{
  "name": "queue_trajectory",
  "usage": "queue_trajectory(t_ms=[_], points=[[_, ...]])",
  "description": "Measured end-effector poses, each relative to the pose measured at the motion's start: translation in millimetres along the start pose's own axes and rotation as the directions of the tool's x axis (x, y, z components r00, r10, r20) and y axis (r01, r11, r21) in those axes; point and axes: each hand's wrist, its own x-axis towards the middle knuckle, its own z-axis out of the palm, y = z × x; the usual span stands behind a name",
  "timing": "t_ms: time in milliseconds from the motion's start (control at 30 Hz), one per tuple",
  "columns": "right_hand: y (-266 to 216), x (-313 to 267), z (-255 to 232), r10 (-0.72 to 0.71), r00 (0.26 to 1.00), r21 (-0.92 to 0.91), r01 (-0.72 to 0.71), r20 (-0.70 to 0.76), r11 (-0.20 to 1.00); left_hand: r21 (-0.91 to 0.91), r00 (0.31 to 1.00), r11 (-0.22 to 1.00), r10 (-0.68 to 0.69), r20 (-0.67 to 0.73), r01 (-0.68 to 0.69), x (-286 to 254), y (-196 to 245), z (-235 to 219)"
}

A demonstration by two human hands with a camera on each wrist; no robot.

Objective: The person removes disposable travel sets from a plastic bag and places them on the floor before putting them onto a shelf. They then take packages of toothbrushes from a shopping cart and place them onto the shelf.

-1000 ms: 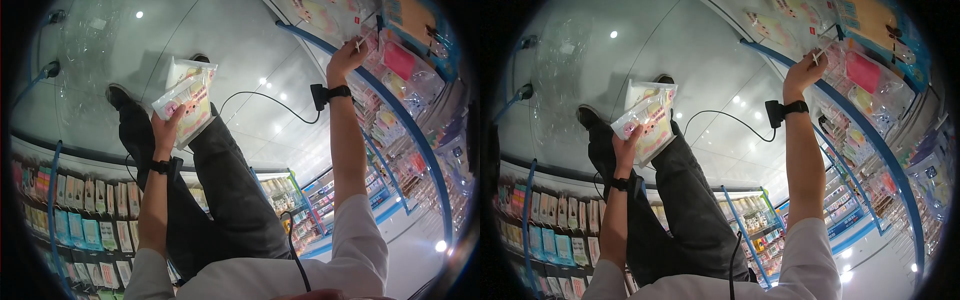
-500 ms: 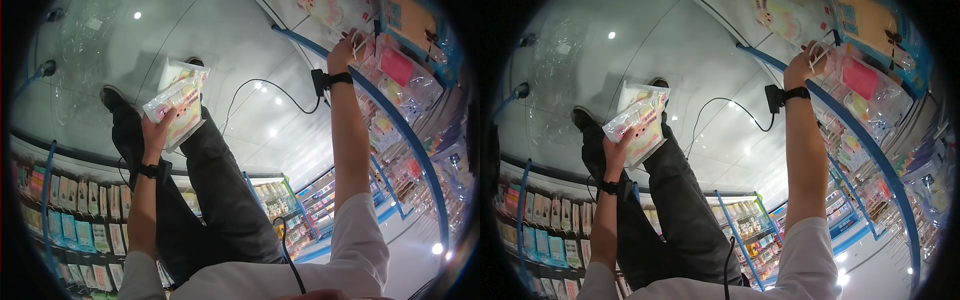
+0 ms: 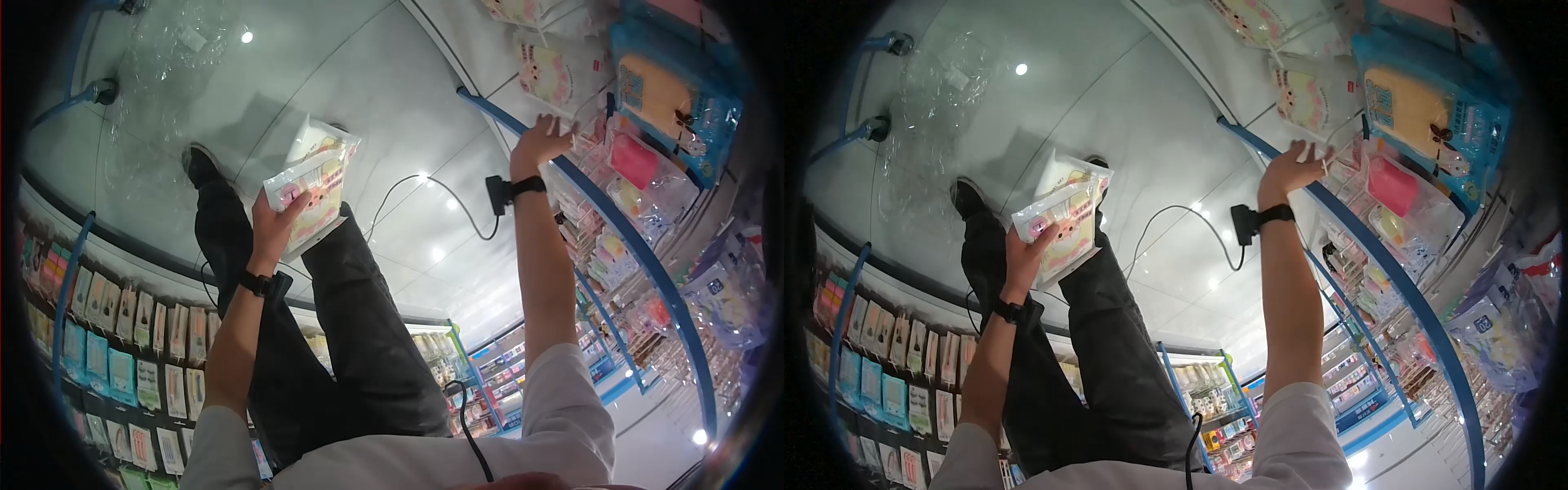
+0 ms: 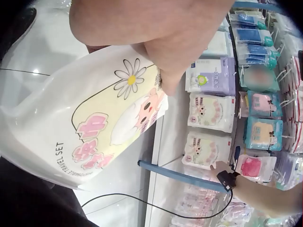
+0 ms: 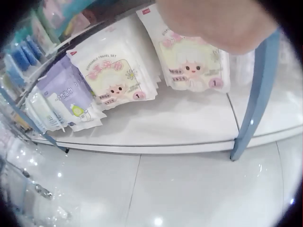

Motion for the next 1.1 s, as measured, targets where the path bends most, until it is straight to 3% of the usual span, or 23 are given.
queue_trajectory(t_ms=[33,100,133,200,333,400,433,467,500,533,600,633,667,700,733,800,867,1000,1067,1100], points=[[5.5,2.7,0.2,-0.003,1.000,0.002,0.003,-0.002,1.000,-0.001,1.000,1.000,0.004,0.001,-0.004,1.0,1.5,-0.4],[27.5,12.9,2.1,-0.084,0.945,-0.306,0.186,0.317,0.934,0.022,1.000,1.000,0.019,0.012,-0.019,1.8,2.8,-2.5],[28.3,19.3,9.3,-0.079,0.946,-0.307,0.180,0.315,0.934,0.028,1.000,0.999,0.017,0.013,-0.017,1.7,6.6,-3.0],[24.5,36.9,29.6,-0.319,0.854,-0.463,0.497,0.410,0.734,-0.011,1.000,1.000,-0.004,0.029,0.004,1.7,17.6,-1.5],[44.3,80.1,50.9,-0.371,0.833,-0.564,0.551,0.410,0.615,-0.030,1.000,0.999,0.031,-0.001,-0.031,6.2,18.7,-3.1],[55.4,86.4,51.4,-0.118,0.934,-0.468,0.275,0.338,0.840,-0.099,1.000,0.995,0.012,-0.002,-0.012,7.7,23.1,-3.0],[51.9,73.8,50.5,-0.050,0.941,-0.385,0.185,0.336,0.904,-0.102,1.000,0.995,0.011,0.000,-0.011,6.6,25.2,-2.8],[18.0,42.9,50.6,-0.054,0.935,-0.401,0.202,0.350,0.894,-0.170,1.000,0.985,-0.017,-0.015,0.014,7.3,27.9,-2.3],[48.3,38.0,44.6,-0.021,0.924,-0.363,0.170,0.381,0.916,-0.236,0.999,0.971,-0.045,-0.028,0.037,8.4,30.5,-2.0],[7.0,-3.6,45.0,0.198,0.870,-0.233,-0.099,0.452,0.967,-0.238,0.999,0.971,-0.040,-0.028,0.032,10.1,32.8,-1.0],[-14.2,-56.8,35.6,0.250,0.696,-0.137,-0.215,0.673,0.967,-0.347,0.997,0.937,-0.052,-0.065,0.026,12.9,36.4,3.7],[-22.8,-81.9,27.3,0.204,0.551,-0.056,-0.273,0.810,0.960,-0.347,0.996,0.937,-0.052,-0.067,0.025,13.6,39.6,5.4],[-40.1,-103.5,27.4,0.324,0.411,-0.186,-0.341,0.852,0.922,-0.408,0.995,0.911,-0.085,-0.050,0.057,14.8,43.9,7.0],[-66.3,-128.2,31.7,0.386,0.388,-0.371,-0.116,0.837,0.921,-0.466,0.993,0.880,-0.117,-0.030,0.090,15.3,48.4,7.2],[-69.6,-149.2,30.8,0.422,0.360,-0.401,-0.135,0.832,0.906,-0.463,0.993,0.882,-0.114,-0.030,0.087,15.5,53.2,4.6],[-95.0,-167.2,35.8,0.515,0.208,-0.484,-0.184,0.831,0.855,-0.359,0.998,0.933,-0.001,0.060,0.022,15.1,60.3,1.8],[-93.6,-174.9,35.3,0.552,0.148,-0.508,-0.252,0.821,0.824,-0.377,0.998,0.926,0.000,0.069,0.026,18.2,62.8,0.2],[-89.8,-185.2,26.2,0.526,0.154,-0.428,-0.414,0.837,0.803,-0.401,0.999,0.916,0.033,0.024,-0.021,25.3,49.8,-3.6],[-99.9,-197.9,20.6,0.461,0.333,-0.325,-0.391,0.822,0.861,-0.428,1.000,0.904,0.013,0.021,-0.003,25.5,56.3,-3.7],[-105.0,-199.0,18.3,0.461,0.333,-0.327,-0.387,0.822,0.862,-0.454,1.000,0.891,-0.003,0.017,0.010,26.4,58.9,-3.9]])
